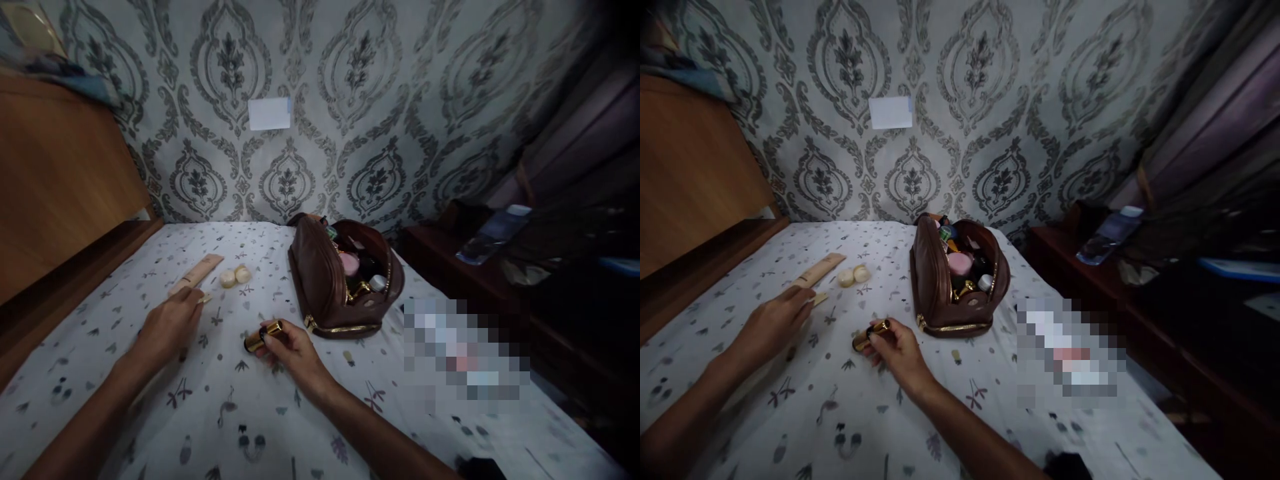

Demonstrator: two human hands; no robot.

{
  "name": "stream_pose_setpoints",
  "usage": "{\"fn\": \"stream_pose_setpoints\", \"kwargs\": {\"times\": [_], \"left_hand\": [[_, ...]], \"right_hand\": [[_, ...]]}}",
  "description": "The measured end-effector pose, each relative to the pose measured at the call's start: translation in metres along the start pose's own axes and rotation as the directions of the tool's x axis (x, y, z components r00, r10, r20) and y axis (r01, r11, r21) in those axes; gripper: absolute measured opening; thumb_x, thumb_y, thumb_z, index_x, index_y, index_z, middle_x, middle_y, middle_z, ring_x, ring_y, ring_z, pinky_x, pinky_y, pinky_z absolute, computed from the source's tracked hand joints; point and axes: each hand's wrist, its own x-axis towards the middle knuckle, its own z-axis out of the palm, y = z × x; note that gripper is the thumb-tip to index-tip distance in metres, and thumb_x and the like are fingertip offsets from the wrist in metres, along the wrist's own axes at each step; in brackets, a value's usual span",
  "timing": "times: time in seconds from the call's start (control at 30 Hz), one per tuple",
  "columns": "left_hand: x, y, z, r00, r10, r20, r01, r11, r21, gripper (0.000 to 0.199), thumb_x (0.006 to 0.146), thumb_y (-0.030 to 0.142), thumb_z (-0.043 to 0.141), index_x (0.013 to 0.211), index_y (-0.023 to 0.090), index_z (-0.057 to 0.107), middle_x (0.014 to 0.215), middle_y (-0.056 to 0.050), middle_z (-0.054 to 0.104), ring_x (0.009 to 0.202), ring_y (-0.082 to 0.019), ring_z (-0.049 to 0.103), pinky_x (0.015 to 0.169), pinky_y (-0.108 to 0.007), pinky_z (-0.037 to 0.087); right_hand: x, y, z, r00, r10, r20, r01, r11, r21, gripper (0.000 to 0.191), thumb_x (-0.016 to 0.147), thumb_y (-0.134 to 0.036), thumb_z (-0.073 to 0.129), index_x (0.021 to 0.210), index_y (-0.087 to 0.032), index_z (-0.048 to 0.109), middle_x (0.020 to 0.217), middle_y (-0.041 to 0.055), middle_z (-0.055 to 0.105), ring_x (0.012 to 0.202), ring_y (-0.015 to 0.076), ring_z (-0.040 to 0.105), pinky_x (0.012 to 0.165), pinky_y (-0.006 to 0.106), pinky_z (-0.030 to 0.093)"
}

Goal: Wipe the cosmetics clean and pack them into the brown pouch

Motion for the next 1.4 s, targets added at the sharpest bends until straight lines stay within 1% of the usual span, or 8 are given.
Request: {"fn": "stream_pose_setpoints", "kwargs": {"times": [0.23,0.53,0.63,0.77,0.87,0.97,1.17,1.4], "left_hand": [[-0.006,-0.004,-0.004,0.984,-0.090,0.157,0.071,0.990,0.126,0.033,0.097,0.022,0.032,0.115,0.013,0.058,0.114,-0.019,0.068,0.099,-0.034,0.068,0.073,-0.041,0.051],[0.001,-0.023,0.005,0.976,-0.062,0.207,0.065,0.998,-0.005,0.028,0.088,0.024,0.044,0.105,0.020,0.066,0.108,-0.012,0.073,0.097,-0.031,0.068,0.072,-0.035,0.045],[0.003,-0.017,0.003,0.975,-0.045,0.219,0.085,0.981,-0.174,0.027,0.084,0.033,0.051,0.104,0.024,0.067,0.095,-0.006,0.073,0.087,-0.027,0.068,0.065,-0.030,0.043],[0.000,0.006,0.010,0.977,0.087,0.194,0.060,0.763,-0.643,0.030,0.079,0.046,0.059,0.096,0.022,0.066,0.076,0.001,0.064,0.063,-0.020,0.059,0.055,-0.027,0.039],[-0.007,0.033,0.015,0.982,0.162,0.095,0.003,0.491,-0.871,0.030,0.080,0.048,0.062,0.093,0.021,0.064,0.082,0.000,0.065,0.070,-0.019,0.060,0.061,-0.026,0.046],[-0.015,0.060,0.017,0.981,0.193,-0.016,-0.090,0.380,-0.921,0.024,0.084,0.043,0.061,0.091,0.020,0.064,0.085,0.000,0.067,0.085,-0.020,0.062,0.078,-0.029,0.050],[-0.024,0.085,0.025,0.980,0.143,-0.141,-0.195,0.499,-0.844,0.030,0.089,0.042,0.058,0.110,0.021,0.054,0.100,-0.004,0.064,0.091,-0.021,0.064,0.078,-0.032,0.051],[-0.015,0.086,0.031,0.908,0.091,-0.409,-0.348,0.708,-0.615,0.048,0.090,0.040,0.057,0.131,0.023,0.038,0.111,-0.008,0.057,0.103,-0.025,0.062,0.089,-0.039,0.051]], "right_hand": [[0.003,0.000,-0.014,0.988,-0.047,-0.147,0.024,0.988,-0.155,0.042,0.074,-0.048,0.077,0.102,-0.021,0.062,0.071,-0.0037,0.062,0.055,0.0125,0.060,0.051,0.025,0.046],[-0.003,-0.004,-0.016,0.985,-0.140,-0.100,0.086,0.904,-0.418,0.028,0.082,-0.030,0.062,0.109,-0.022,0.067,0.108,0.0060,0.064,0.049,0.0083,0.054,0.043,0.024,0.043],[-0.003,-0.005,-0.015,0.977,-0.187,-0.102,0.125,0.892,-0.435,0.027,0.083,-0.030,0.062,0.108,-0.022,0.069,0.107,0.0062,0.065,0.049,0.0084,0.053,0.043,0.025,0.043],[-0.008,-0.010,-0.009,0.967,-0.234,-0.098,0.171,0.887,-0.429,0.027,0.088,-0.038,0.060,0.105,-0.021,0.070,0.096,0.0052,0.066,0.051,0.0099,0.051,0.046,0.025,0.044],[-0.014,-0.014,-0.002,0.985,-0.174,0.011,0.165,0.913,-0.374,0.036,0.093,-0.047,0.056,0.112,-0.021,0.069,0.092,0.0049,0.066,0.059,0.0128,0.057,0.050,0.025,0.047],[-0.019,-0.013,0.003,0.983,-0.135,0.128,0.167,0.943,-0.289,0.050,0.095,-0.056,0.052,0.132,-0.023,0.061,0.099,0.0062,0.066,0.077,0.0178,0.064,0.061,0.027,0.053],[-0.017,-0.007,0.003,0.985,-0.095,0.144,0.113,0.987,-0.118,0.073,0.085,-0.069,0.059,0.144,-0.027,0.048,0.107,0.0059,0.065,0.086,0.0195,0.064,0.064,0.027,0.054],[-0.023,-0.024,0.005,0.937,0.015,0.350,0.013,0.997,-0.078,0.062,0.084,-0.073,0.057,0.118,-0.022,0.058,0.069,-0.0031,0.061,0.048,0.0109,0.050,0.044,0.021,0.040]]}}
